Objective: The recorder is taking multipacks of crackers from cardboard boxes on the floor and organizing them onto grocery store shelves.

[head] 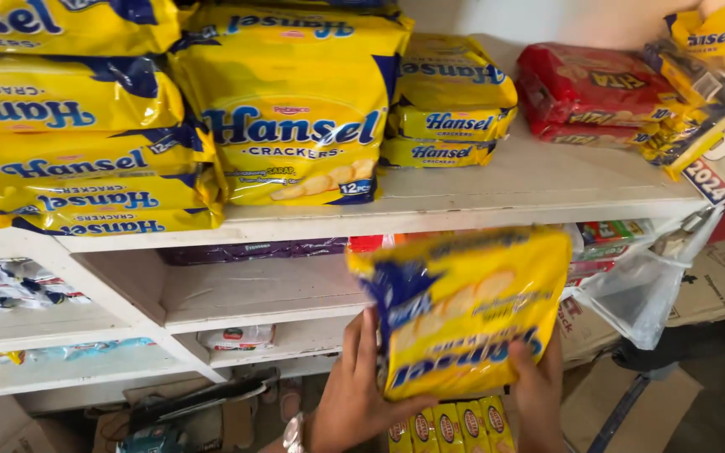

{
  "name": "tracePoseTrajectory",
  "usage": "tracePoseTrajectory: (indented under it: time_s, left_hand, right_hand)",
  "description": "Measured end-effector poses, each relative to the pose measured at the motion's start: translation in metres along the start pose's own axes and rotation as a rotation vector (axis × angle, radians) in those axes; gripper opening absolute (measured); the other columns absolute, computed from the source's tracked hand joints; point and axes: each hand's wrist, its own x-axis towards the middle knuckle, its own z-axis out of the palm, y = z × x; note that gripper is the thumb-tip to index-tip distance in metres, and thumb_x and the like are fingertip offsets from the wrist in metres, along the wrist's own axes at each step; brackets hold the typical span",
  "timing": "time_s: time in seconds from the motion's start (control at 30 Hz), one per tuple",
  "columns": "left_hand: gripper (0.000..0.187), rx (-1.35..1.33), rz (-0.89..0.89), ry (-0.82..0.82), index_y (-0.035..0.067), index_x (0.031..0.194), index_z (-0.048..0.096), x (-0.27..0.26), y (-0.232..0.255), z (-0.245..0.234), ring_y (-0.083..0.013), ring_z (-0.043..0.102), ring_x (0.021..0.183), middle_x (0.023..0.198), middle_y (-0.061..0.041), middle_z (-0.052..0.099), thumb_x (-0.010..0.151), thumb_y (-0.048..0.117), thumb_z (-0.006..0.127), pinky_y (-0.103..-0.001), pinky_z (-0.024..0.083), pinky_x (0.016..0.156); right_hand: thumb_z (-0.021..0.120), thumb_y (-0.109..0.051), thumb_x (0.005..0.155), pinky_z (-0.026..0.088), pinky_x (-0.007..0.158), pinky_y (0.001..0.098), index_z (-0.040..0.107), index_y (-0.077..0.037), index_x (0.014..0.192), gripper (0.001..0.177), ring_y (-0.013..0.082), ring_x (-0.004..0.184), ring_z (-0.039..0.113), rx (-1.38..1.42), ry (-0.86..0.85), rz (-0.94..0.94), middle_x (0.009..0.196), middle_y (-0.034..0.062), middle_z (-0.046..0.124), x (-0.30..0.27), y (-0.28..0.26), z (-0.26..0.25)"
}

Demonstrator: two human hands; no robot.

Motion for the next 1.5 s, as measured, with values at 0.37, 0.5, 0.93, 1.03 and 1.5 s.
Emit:
tracePoseTrajectory:
  time_s: [0.37,0.5,0.93,1.03,1.5]
  left_hand:
    - [0.11,-0.107,0.035,0.074,-0.001,0.156,0.027,0.128,0.059,0.002,-0.0363,0.061,0.113,0.141,-0.022,0.04,0.072,0.027,0.092,-0.038,0.059,0.089]
    - [0.098,-0.232,-0.067,0.055,0.0,0.158,0.03,0.157,0.058,0.003,-0.0259,0.065,0.091,0.155,-0.02,0.041,0.083,0.025,0.086,-0.033,0.06,0.075]
    - [0.104,-0.03,0.255,0.236,-0.002,0.16,0.026,0.198,0.048,0.028,-0.0328,0.059,0.142,0.157,-0.022,0.049,0.086,0.027,0.091,-0.04,0.055,0.113]
    - [0.105,-0.074,0.15,0.213,-0.003,0.158,0.025,0.203,0.061,0.022,-0.0333,0.058,0.14,0.155,-0.023,0.048,0.081,0.028,0.09,-0.041,0.056,0.105]
    - [0.078,0.022,0.104,0.395,-0.001,0.15,0.039,0.28,0.024,0.022,-0.0379,0.063,0.116,0.131,-0.023,0.057,0.087,0.024,0.079,-0.039,0.055,0.093]
  right_hand:
    - [0.059,-0.02,0.103,0.043,0.116,0.0409,0.03,-0.005,0.164,0.069,0.0233,0.137,0.052,0.08,-0.267,-0.067,0.151,0.0091,0.051,0.13,-0.111,0.02]
    - [0.054,-0.017,0.105,0.04,0.124,0.037,0.031,-0.002,0.166,0.067,0.0222,0.146,0.05,0.019,-0.377,-0.102,0.156,0.0106,0.051,0.165,-0.13,0.039]
    - [0.055,-0.016,0.108,0.043,0.118,0.0343,0.041,0.003,0.159,0.056,0.0185,0.136,0.054,0.074,-0.302,-0.324,0.152,0.0103,0.053,0.232,-0.132,0.055]
    - [0.055,-0.017,0.104,0.043,0.115,0.0332,0.041,0.0,0.157,0.057,0.0188,0.135,0.055,0.126,-0.337,-0.307,0.149,0.0104,0.055,0.232,-0.14,0.057]
    - [0.046,-0.02,0.106,0.036,0.116,0.0314,0.042,0.001,0.154,0.052,0.0191,0.138,0.049,0.028,-0.381,-0.428,0.152,0.0117,0.051,0.334,-0.109,0.105]
